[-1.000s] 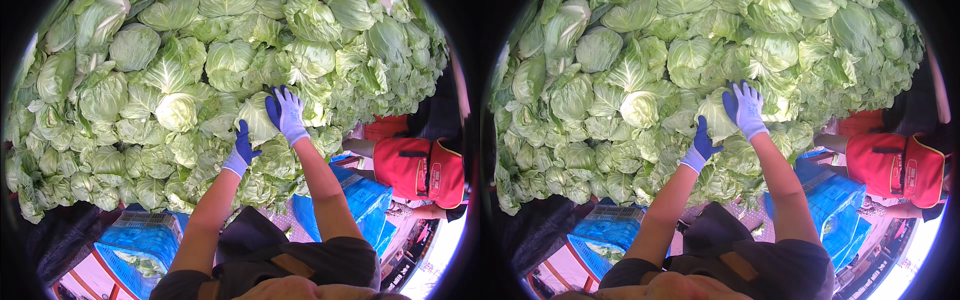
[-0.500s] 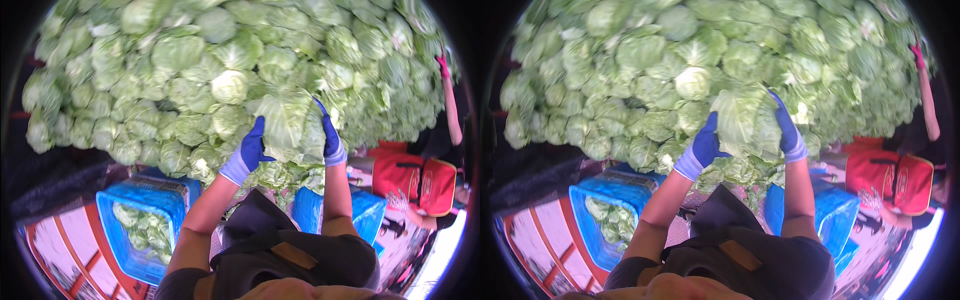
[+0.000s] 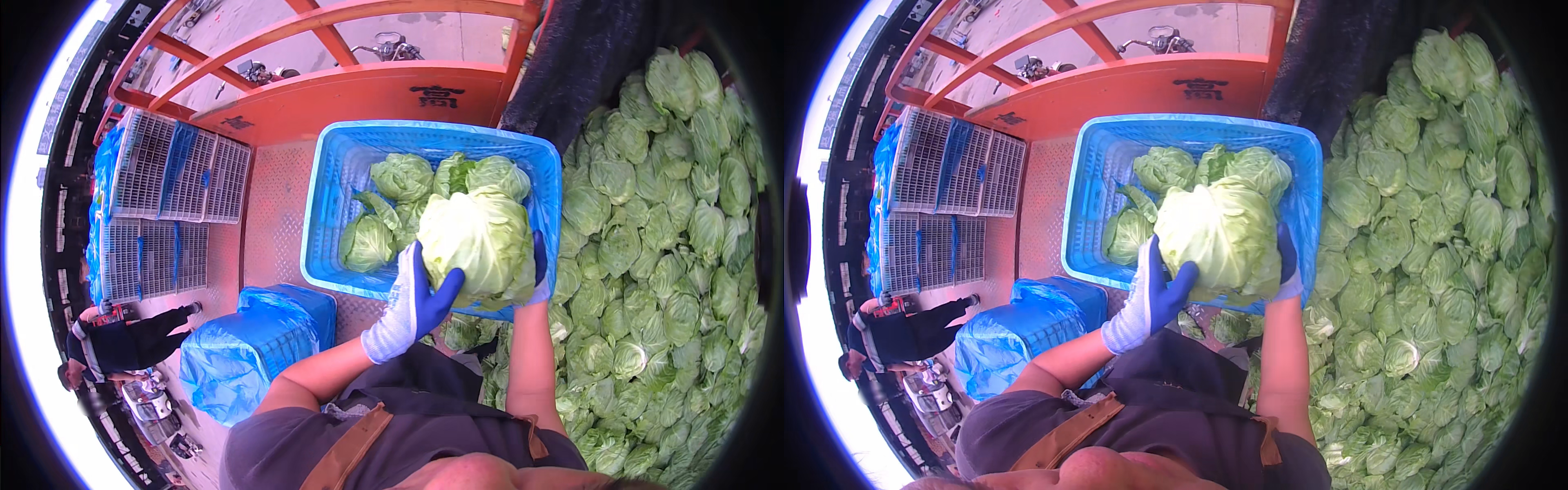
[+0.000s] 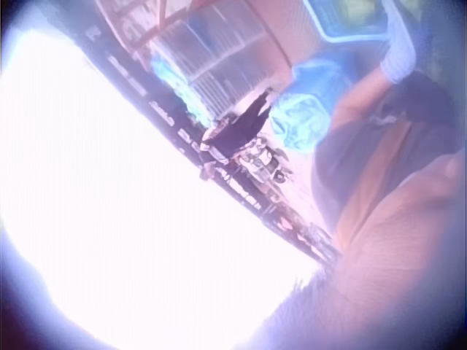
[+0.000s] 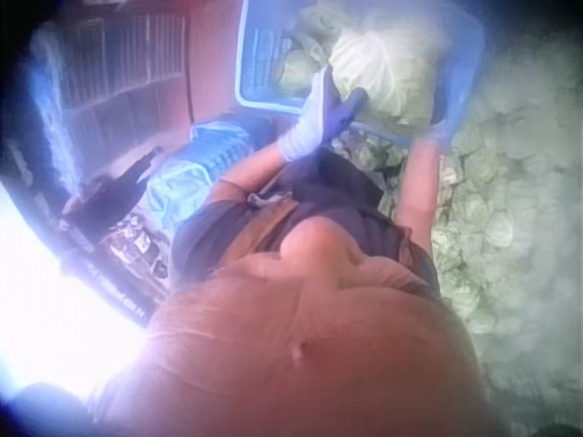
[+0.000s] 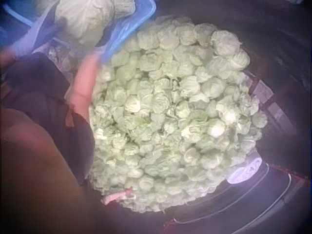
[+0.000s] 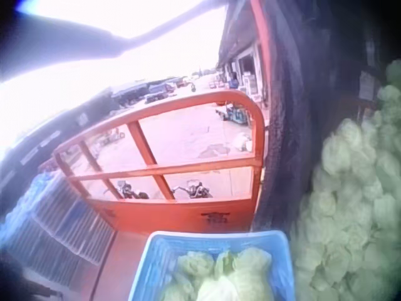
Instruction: The person picks cabbages from a large pile on a truck bed and places them into a blue plastic crate lined with a blue bag. They repeat this process, filling the crate and then moving it aside to continue packing more cabbages.
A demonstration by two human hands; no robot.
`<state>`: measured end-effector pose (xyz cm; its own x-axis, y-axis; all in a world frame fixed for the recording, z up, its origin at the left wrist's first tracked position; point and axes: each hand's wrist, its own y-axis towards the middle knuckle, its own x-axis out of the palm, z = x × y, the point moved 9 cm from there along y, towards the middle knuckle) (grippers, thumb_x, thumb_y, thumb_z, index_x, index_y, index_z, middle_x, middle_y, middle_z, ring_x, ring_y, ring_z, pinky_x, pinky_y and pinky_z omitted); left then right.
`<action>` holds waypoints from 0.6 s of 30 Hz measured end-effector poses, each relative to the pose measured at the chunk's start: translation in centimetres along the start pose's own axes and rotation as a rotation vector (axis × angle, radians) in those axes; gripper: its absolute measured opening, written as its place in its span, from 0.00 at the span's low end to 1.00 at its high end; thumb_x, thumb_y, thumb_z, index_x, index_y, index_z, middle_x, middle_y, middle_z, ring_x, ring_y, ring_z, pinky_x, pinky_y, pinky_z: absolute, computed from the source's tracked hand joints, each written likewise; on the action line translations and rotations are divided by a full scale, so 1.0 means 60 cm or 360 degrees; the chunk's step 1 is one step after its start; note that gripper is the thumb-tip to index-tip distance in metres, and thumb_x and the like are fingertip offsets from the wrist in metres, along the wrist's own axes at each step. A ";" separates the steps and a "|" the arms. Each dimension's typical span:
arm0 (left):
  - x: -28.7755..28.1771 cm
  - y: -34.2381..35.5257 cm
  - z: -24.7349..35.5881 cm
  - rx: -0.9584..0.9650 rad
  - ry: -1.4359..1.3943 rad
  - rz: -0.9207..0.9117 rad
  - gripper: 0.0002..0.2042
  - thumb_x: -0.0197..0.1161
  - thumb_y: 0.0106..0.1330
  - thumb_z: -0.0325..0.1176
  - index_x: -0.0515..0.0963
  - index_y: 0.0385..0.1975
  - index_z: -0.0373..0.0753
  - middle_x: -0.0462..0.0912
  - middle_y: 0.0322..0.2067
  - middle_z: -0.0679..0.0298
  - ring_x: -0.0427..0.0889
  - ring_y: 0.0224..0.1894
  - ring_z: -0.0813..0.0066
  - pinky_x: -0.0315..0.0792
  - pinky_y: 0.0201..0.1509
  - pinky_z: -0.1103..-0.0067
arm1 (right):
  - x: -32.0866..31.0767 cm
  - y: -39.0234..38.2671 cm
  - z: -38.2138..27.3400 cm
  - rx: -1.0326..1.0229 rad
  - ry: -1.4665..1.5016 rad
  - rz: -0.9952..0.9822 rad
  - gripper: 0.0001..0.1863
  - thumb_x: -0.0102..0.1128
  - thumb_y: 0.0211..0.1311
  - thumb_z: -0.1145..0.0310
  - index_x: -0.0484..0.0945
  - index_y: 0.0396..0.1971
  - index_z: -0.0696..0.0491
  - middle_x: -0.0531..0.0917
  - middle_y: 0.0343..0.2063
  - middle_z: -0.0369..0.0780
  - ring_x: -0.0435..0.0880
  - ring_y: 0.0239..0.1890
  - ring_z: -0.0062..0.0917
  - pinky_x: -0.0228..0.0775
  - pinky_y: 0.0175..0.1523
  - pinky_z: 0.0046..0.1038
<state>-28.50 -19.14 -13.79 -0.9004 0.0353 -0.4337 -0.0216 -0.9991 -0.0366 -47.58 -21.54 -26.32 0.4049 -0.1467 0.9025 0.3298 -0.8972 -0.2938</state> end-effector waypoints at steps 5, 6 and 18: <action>-0.160 0.111 -0.221 -0.0562 -0.0033 0.0146 0.31 0.63 0.71 0.44 0.65 0.65 0.26 0.78 0.52 0.36 0.80 0.52 0.37 0.74 0.56 0.58 | -0.027 0.318 0.212 0.0449 -0.0344 0.0001 0.36 0.54 0.76 0.48 0.61 0.75 0.53 0.72 0.70 0.40 0.69 0.71 0.28 0.59 0.74 0.30; -0.185 0.116 -0.285 -0.0784 0.0523 -0.0064 0.29 0.62 0.72 0.44 0.68 0.63 0.26 0.80 0.50 0.37 0.82 0.48 0.38 0.76 0.53 0.58 | -0.040 0.350 0.228 0.0394 -0.1162 0.0135 0.33 0.54 0.76 0.52 0.64 0.73 0.54 0.74 0.68 0.42 0.72 0.69 0.30 0.62 0.72 0.31; -0.081 0.337 -0.540 0.0064 0.1326 0.0228 0.25 0.56 0.71 0.48 0.78 0.60 0.38 0.75 0.62 0.45 0.70 0.65 0.37 0.57 0.71 0.47 | -0.057 0.631 0.315 -0.0149 -0.3854 -0.0686 0.21 0.49 0.73 0.59 0.80 0.57 0.53 0.79 0.62 0.48 0.73 0.67 0.45 0.61 0.72 0.41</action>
<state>-10.46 -38.78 -41.61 -0.2811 -0.1015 -0.9543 0.0387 -0.9948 0.0945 -20.36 -47.12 -46.49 0.2099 0.4155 -0.8850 0.6233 -0.7543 -0.2063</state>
